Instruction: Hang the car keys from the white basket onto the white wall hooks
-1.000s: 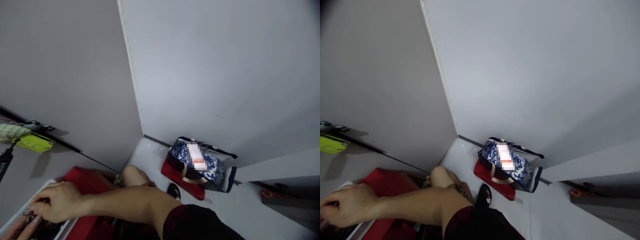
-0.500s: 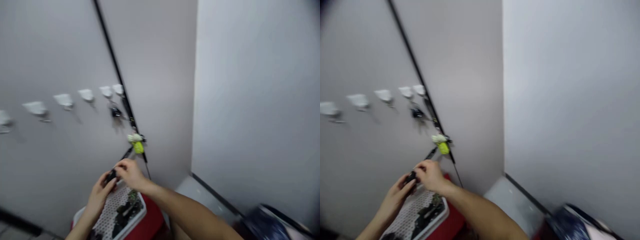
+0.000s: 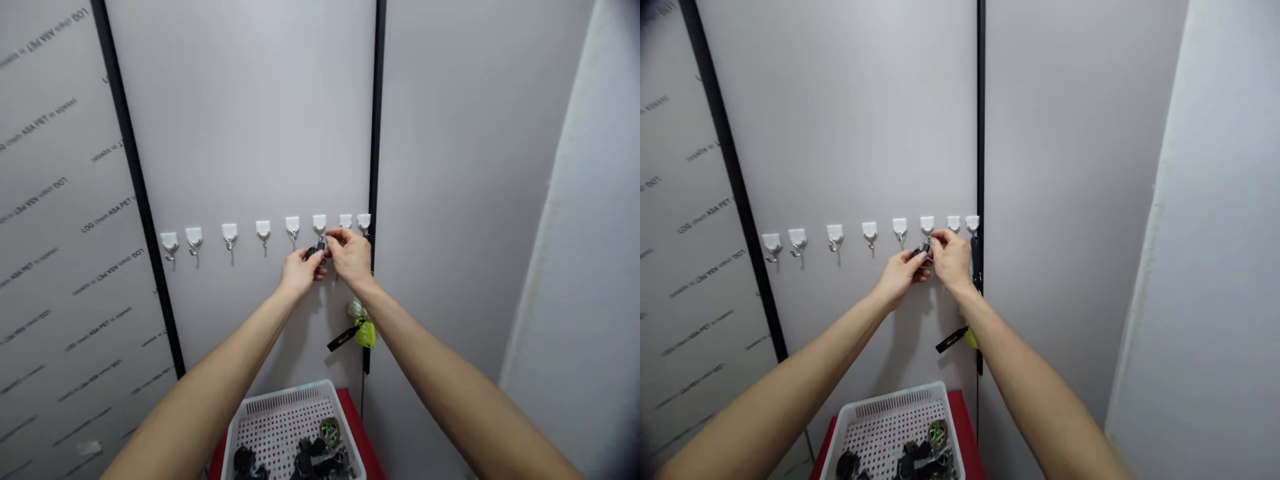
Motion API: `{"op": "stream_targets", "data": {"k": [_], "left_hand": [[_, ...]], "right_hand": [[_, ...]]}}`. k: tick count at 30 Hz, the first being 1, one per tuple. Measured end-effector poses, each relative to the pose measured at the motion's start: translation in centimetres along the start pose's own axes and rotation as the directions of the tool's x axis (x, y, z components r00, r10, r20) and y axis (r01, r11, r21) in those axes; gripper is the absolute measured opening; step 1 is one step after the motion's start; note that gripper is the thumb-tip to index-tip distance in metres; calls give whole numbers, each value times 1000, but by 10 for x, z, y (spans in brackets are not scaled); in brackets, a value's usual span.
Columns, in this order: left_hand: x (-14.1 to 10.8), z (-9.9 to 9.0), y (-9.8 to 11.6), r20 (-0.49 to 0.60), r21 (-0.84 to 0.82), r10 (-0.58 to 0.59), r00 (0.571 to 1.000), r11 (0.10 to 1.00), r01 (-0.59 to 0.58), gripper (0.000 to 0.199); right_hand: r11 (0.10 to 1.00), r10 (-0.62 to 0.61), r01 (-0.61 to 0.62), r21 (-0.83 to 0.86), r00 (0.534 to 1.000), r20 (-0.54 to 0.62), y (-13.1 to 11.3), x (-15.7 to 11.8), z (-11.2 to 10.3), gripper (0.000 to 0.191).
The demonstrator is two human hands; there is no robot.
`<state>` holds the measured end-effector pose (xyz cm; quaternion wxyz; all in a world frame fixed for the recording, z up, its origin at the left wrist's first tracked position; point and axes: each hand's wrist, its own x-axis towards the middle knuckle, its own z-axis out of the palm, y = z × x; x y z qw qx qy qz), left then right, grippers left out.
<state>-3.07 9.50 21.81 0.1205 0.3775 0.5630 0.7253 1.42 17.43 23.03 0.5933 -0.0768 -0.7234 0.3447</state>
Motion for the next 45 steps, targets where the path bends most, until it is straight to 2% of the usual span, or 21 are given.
{"op": "stream_targets", "data": {"k": [5, 10, 12, 15, 16, 18, 19, 20, 22, 24, 25, 27, 29, 32, 35, 39, 42, 45], "left_hand": [[9, 2, -3, -33, 39, -42, 999, 998, 44, 12], [-5, -8, -16, -7, 137, -160, 987, 978, 160, 9], [-16, -19, -25, -31, 195, -164, 986, 966, 167, 8], [-40, -41, -49, -36, 280, -162, 986, 946, 166, 20], [-51, -50, -61, -21, 313, -172, 985, 934, 170, 22], [-76, -68, -87, 22, 400, -197, 980, 900, 172, 24], [-90, -76, -102, 42, 456, -206, 978, 875, 164, 24], [-104, -84, -116, 59, 517, -215, 975, 842, 154, 24], [-130, -96, -143, 71, 636, -241, 968, 758, 142, 23], [-152, -103, -164, 81, 726, -281, 956, 674, 136, 23], [-161, -105, -172, 95, 756, -302, 949, 642, 129, 23], [-173, -105, -182, 130, 789, -334, 934, 605, 106, 24], [-179, -103, -186, 153, 802, -360, 920, 590, 97, 25], [-179, -100, -190, 178, 809, -423, 889, 577, 112, 24], [-175, -97, -195, 185, 830, -479, 858, 544, 124, 24], [-170, -92, -202, 145, 837, -518, 843, 519, 175, 24], [-169, -91, -205, 158, 792, -496, 854, 580, 190, 25], [-170, -92, -207, 138, 714, -416, 899, 671, 201, 21]], "right_hand": [[957, -58, 68, -282, 997, 42, 5, 12, 5, 18], [925, -154, 175, -336, 984, 90, 12, 2, 1, 23], [914, -232, 239, -329, 971, 62, 11, -10, -3, 24], [903, -300, 308, -298, 951, 75, 12, -39, -8, 23], [905, -295, 317, -284, 948, 117, 14, -52, -8, 22], [909, -246, 325, -260, 924, 294, 24, -86, -8, 20], [912, -197, 322, -253, 886, 420, 32, -105, -7, 20], [915, -133, 316, -251, 822, 553, 41, -125, -6, 19], [921, 20, 288, -263, 639, 769, 61, -163, -4, 20], [924, 136, 258, -284, 473, 870, 79, -195, -3, 21], [923, 175, 247, -295, 414, 894, 86, -208, -3, 22], [925, 215, 233, -301, 333, 918, 96, -225, -3, 24], [926, 227, 231, -298, 289, 930, 100, -235, -4, 27], [922, 228, 245, -299, 279, 933, 99, -240, -4, 28], [911, 253, 244, -331, 302, 919, 99, -243, 0, 25], [904, 293, 202, -376, 346, 891, 103, -248, 6, 16], [925, 278, 131, -356, 406, 871, 105, -251, 5, 14], [949, 256, 47, -312, 466, 847, 104, -251, 2, 13]]}}
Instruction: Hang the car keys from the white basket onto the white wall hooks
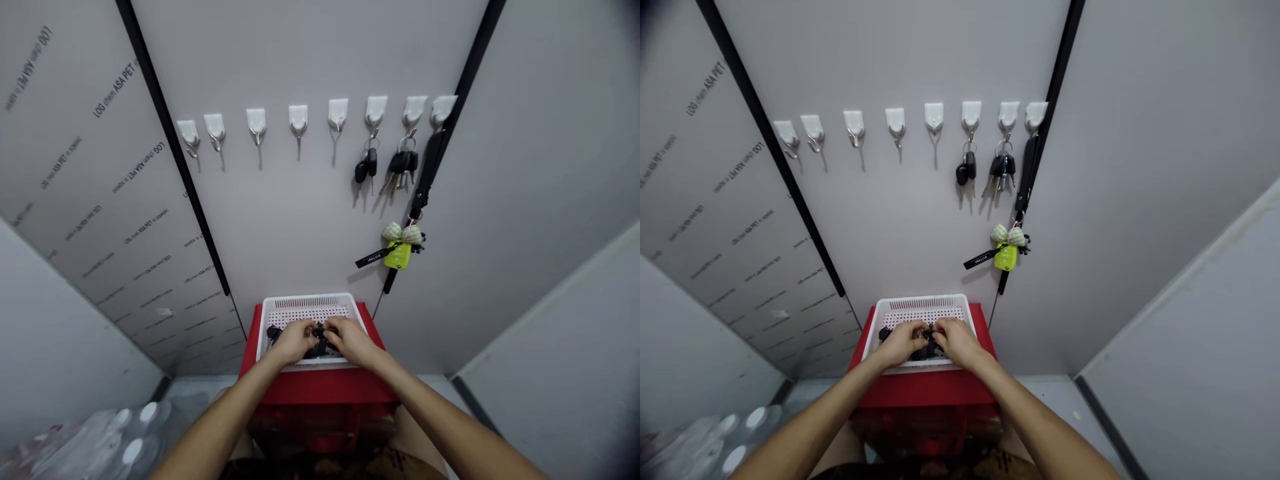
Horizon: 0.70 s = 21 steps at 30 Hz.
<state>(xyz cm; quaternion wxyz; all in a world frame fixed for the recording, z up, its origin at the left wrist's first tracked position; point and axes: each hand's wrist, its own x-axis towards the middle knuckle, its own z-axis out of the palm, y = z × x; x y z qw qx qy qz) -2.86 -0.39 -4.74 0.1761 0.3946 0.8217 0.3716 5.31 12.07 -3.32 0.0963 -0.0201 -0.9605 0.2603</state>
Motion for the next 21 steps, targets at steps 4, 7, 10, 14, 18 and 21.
{"op": "stream_targets", "data": {"k": [4, 7, 10, 14, 18, 21], "left_hand": [[0, -3, 0, -140, -281, -83, 987, 959, 41, 15], [-3, -7, 4, -244, -379, -153, 958, 924, 51, 14], [-7, -13, 16, -293, -331, -81, 953, 943, -22, 13], [-10, -29, 43, -294, -208, 80, 952, 967, -145, 12], [-3, -52, 78, -334, -174, 142, 932, 962, -210, 14], [6, -75, 109, -395, -125, 215, 893, 950, -285, 14]], "right_hand": [[992, 49, -40, 122, 996, -69, -2, -2, -4, 15], [980, 68, -51, 194, 994, -83, -4, -3, -6, 16], [965, 63, -31, 261, 992, -114, -8, -5, -9, 15], [921, 21, 63, 384, 978, -209, -19, -4, -21, 20], [875, 33, 118, 470, 953, -301, -35, 6, -45, 18], [837, 65, 157, 525, 922, -381, -51, 20, -75, 16]]}}
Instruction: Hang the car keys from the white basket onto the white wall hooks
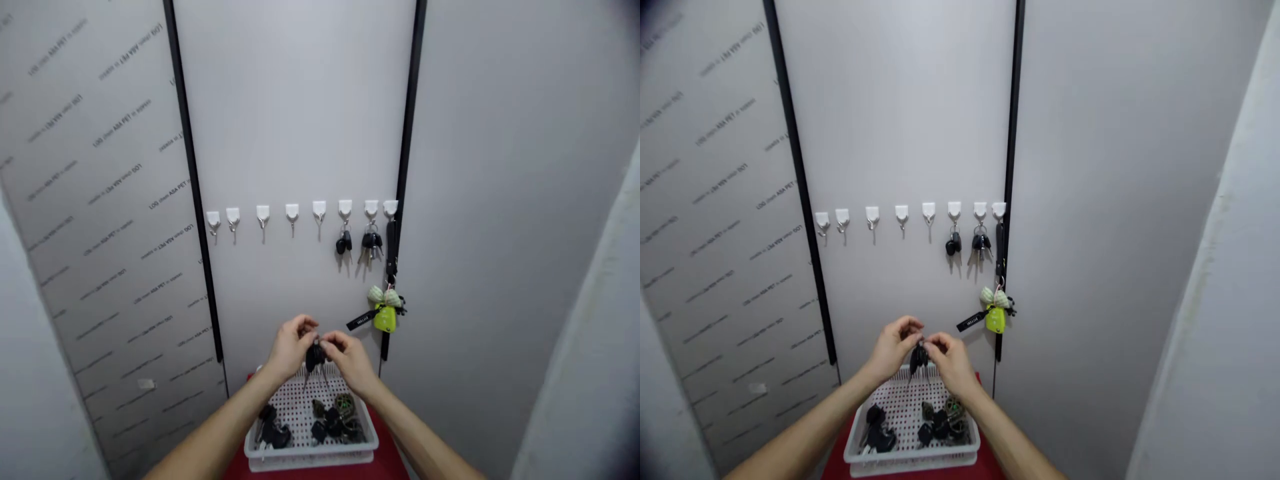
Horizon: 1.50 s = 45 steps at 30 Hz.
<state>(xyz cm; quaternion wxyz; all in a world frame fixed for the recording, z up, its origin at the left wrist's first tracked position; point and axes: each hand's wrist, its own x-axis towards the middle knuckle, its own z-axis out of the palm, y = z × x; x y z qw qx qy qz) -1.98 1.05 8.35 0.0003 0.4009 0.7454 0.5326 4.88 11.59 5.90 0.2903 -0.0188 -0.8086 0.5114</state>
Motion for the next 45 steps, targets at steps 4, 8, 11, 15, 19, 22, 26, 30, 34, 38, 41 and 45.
{"op": "stream_targets", "data": {"k": [4, 8, 11, 15, 19, 22, 26, 30, 34, 38, 41, 45], "left_hand": [[39, -20, 49, -116, 97, 186, 976, 980, -175, 16], [82, -39, 92, -290, 121, 327, 900, 945, -304, 32], [104, -46, 104, -237, 121, 364, 901, 931, -345, 43], [109, -49, 94, -118, 147, 347, 930, 933, -330, 44], [99, -48, 79, -114, 39, 270, 956, 963, -268, 37], [95, -48, 78, -153, -109, 169, 974, 976, -186, 29], [96, -48, 81, -163, -72, 165, 973, 981, -179, 34], [99, -45, 80, -160, 125, 222, 962, 971, -203, 33], [92, -40, 72, -156, 186, 225, 962, 963, -195, 35], [61, -40, 36, -136, 197, 162, 977, 971, -134, 34], [18, -40, -13, -34, 257, 70, 997, 965, -59, 30], [-42, -38, -77, 40, 351, -127, 991, 931, 105, 25]], "right_hand": [[992, -58, 71, 101, 990, -129, -47, 37, -20, 15], [961, -132, 188, 202, 955, -264, -88, 67, -40, 15], [947, -160, 240, 215, 930, -332, -105, 79, -53, 16], [956, -161, 240, 171, 910, -381, -110, 91, -61, 15], [978, -191, 207, -4, 895, -404, -115, 108, -57, 14], [971, -236, 193, -144, 878, -417, -121, 122, -51, 15], [956, -245, 136, -258, 854, -458, -123, 136, -45, 13], [933, -241, 80, -351, 862, -445, -115, 144, -42, 14], [914, -272, 102, -394, 872, -406, -106, 138, -41, 20], [889, -382, 186, -418, 803, -456, -88, 108, -38, 28], [907, -338, 200, -369, 871, -358, -54, 69, -17, 27], [928, -43, 82, -365, 993, 113, 6, 11, 39, 22]]}}
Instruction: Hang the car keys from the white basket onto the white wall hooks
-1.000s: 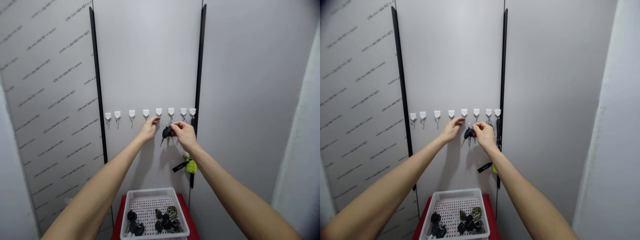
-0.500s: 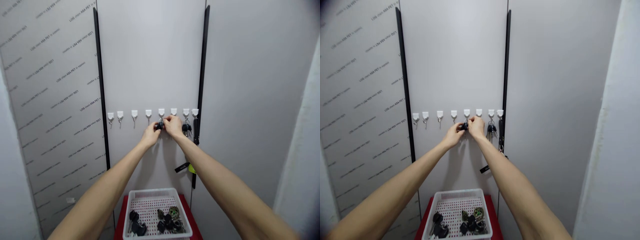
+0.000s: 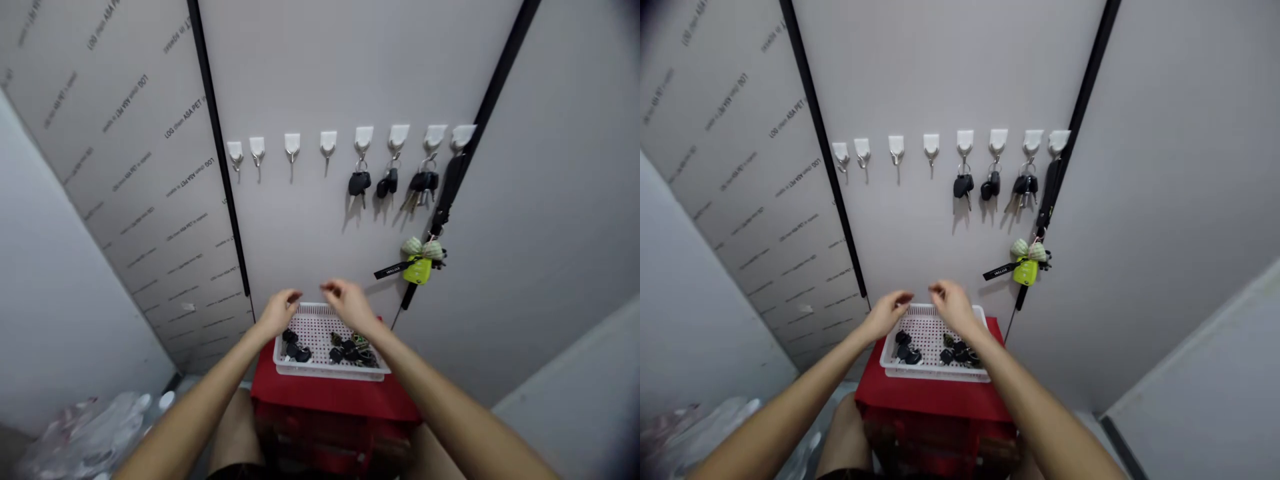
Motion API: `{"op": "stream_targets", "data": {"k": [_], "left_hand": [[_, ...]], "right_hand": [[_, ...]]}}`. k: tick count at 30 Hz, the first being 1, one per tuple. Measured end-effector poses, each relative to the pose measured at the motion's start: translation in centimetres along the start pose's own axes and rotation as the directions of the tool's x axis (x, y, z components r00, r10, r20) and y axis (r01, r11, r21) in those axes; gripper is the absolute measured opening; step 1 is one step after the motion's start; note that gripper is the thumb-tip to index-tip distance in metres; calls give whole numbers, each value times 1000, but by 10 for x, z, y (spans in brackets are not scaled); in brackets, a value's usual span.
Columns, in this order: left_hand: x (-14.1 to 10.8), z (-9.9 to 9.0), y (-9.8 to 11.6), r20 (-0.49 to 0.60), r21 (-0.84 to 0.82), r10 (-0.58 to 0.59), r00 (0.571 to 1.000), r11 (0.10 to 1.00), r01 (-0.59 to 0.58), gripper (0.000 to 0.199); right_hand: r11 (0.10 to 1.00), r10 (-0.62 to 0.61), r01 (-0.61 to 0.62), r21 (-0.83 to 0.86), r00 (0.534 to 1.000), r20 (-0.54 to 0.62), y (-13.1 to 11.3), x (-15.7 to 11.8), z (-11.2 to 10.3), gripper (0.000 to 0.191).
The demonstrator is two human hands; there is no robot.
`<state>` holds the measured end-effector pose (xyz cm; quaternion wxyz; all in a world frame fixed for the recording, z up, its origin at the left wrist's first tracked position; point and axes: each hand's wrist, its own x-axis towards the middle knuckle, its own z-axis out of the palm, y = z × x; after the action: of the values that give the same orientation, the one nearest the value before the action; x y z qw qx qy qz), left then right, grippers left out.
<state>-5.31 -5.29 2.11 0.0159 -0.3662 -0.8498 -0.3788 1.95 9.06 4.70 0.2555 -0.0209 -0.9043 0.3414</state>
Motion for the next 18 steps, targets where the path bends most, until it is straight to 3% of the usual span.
{"op": "stream_targets", "data": {"k": [3, 7, 10, 18], "left_hand": [[-24, 15, -28, 8, 45, -60, 998, 997, 60, 25], [-36, 26, -42, -14, 57, 20, 1000, 998, -19, 27], [-37, 32, -46, -54, 17, 27, 998, 1000, -26, 27], [-37, 35, -47, -104, -23, 4, 995, 1000, -7, 27]], "right_hand": [[996, 15, 8, -84, 960, 279, 13, -24, 51, 22], [972, 73, 39, -232, 889, 452, 19, -34, 78, 21], [965, 100, 34, -260, 869, 485, 22, -33, 81, 23], [959, 202, -101, -265, 898, 390, 26, -20, 99, 24]]}}
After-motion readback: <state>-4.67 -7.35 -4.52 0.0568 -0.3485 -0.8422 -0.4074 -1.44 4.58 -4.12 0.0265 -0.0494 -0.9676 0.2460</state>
